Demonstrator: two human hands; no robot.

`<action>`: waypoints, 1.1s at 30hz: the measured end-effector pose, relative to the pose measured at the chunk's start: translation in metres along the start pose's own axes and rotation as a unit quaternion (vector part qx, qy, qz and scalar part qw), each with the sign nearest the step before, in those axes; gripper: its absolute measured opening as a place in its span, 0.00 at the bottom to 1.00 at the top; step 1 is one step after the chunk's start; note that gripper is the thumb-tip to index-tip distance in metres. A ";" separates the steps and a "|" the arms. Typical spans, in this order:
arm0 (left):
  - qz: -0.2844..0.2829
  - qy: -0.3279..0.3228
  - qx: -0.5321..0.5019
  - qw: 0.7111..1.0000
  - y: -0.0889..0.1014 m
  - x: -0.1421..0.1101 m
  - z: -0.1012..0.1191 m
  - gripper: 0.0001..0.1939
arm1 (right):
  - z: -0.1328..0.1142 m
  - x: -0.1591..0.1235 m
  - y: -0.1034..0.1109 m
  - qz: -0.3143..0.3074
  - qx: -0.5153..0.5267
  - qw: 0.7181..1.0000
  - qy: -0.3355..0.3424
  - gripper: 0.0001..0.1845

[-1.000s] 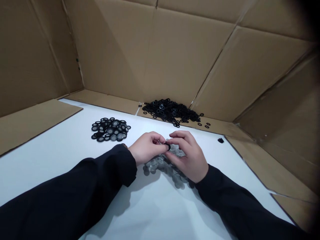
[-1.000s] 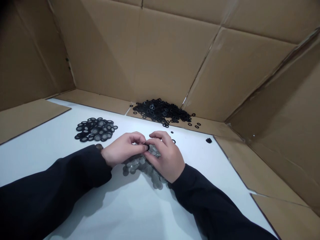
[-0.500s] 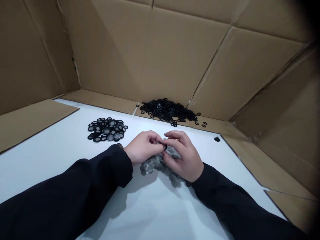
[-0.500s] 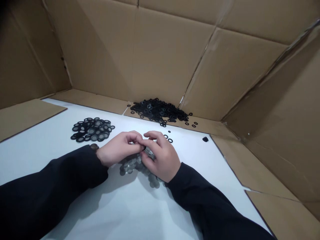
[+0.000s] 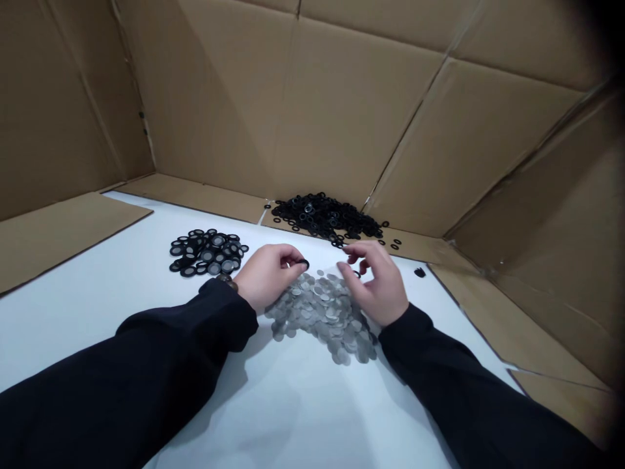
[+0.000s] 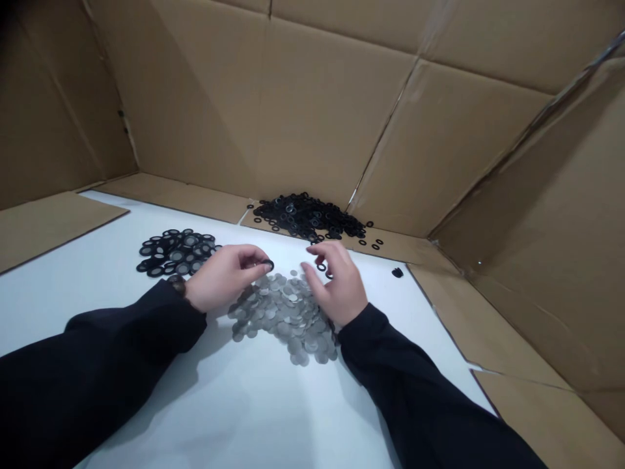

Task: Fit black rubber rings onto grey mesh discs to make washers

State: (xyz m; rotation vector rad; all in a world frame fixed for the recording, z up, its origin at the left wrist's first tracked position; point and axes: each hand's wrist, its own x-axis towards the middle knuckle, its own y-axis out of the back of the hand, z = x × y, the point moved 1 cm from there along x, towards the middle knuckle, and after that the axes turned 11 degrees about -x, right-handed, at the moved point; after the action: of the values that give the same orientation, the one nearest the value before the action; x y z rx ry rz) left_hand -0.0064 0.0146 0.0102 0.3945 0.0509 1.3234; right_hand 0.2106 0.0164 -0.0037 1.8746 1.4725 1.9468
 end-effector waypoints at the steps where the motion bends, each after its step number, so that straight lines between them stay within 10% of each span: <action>1: 0.022 -0.020 0.036 0.999 0.004 0.003 -0.002 0.09 | 0.014 0.001 0.000 0.005 -0.024 0.999 -0.031 0.09; 7: 0.116 -0.061 0.230 0.964 0.029 0.016 -0.012 0.13 | 0.075 -0.007 -0.010 -0.107 -0.128 0.978 -0.126 0.14; 21: 0.122 -0.025 0.490 0.863 0.062 0.028 -0.044 0.15 | 0.078 -0.022 -0.028 -0.190 -0.121 0.969 -0.101 0.18; 28: 0.133 0.066 0.492 0.858 0.067 0.028 -0.056 0.22 | 0.054 -0.020 -0.021 -0.171 -0.061 0.980 -0.079 0.23; 33: 0.084 0.106 0.481 0.867 0.071 0.029 -0.062 0.30 | 0.007 -0.020 -0.008 -0.292 0.001 0.956 0.039 0.31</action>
State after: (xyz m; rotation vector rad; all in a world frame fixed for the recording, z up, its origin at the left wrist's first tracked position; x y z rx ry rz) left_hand -0.0818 0.0707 -0.0201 1.1128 0.9079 1.4376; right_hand 0.2166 0.0122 -0.0250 1.1700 1.7822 1.7309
